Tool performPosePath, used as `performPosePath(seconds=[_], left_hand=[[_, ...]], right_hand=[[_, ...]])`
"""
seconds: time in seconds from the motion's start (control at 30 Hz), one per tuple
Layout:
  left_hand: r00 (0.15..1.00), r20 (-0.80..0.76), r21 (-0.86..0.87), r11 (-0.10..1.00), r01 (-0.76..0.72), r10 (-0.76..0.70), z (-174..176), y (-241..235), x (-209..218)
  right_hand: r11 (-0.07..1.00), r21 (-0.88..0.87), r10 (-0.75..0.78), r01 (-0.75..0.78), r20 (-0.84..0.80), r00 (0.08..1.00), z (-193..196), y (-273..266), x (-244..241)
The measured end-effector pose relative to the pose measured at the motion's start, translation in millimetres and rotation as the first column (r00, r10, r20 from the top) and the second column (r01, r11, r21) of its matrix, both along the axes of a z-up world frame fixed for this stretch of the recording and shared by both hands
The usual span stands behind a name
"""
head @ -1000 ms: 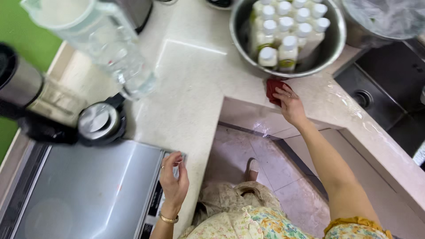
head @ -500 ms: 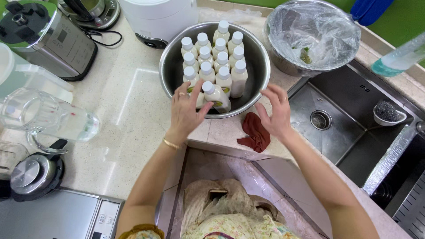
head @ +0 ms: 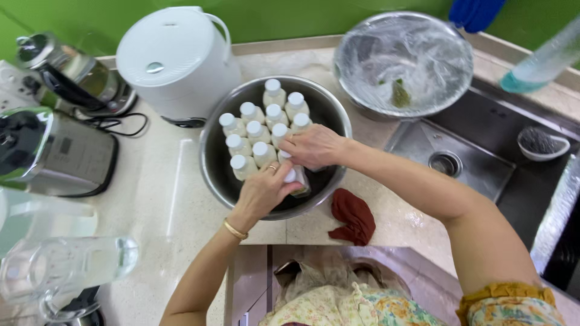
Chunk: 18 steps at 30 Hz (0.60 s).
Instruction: The person transfers bottles from a large bowl into a sink, rinses the bowl, and then individually rinses each bottle under running water before placing it into the bowl.
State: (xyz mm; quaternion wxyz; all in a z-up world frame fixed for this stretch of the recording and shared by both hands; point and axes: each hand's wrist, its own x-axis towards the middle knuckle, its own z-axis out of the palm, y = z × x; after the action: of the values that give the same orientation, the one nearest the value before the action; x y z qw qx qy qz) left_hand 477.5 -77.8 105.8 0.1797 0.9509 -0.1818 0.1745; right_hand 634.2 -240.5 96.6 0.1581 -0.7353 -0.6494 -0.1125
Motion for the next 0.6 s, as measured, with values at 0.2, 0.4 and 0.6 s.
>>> performPosePath(seconds=[0.2, 0.4, 0.6], left_hand=[[1.0, -0.011, 0.076, 0.997, 0.029, -0.028, 88, -40, 6], [0.977, 0.127, 0.139, 0.978, 0.153, -0.171, 162, -136, 38], [0.954, 0.025, -0.075, 0.951, 0.299, -0.298, 82, -269, 117]], right_hand=[[0.951, 0.226, -0.201, 0.213, -0.076, 0.977, 76, -102, -4], [0.837, 0.289, -0.494, 0.465, 0.035, 0.869, 147, -274, -33], [0.626, -0.033, -0.779, 0.779, -0.046, 0.625, 31, -407, -29]])
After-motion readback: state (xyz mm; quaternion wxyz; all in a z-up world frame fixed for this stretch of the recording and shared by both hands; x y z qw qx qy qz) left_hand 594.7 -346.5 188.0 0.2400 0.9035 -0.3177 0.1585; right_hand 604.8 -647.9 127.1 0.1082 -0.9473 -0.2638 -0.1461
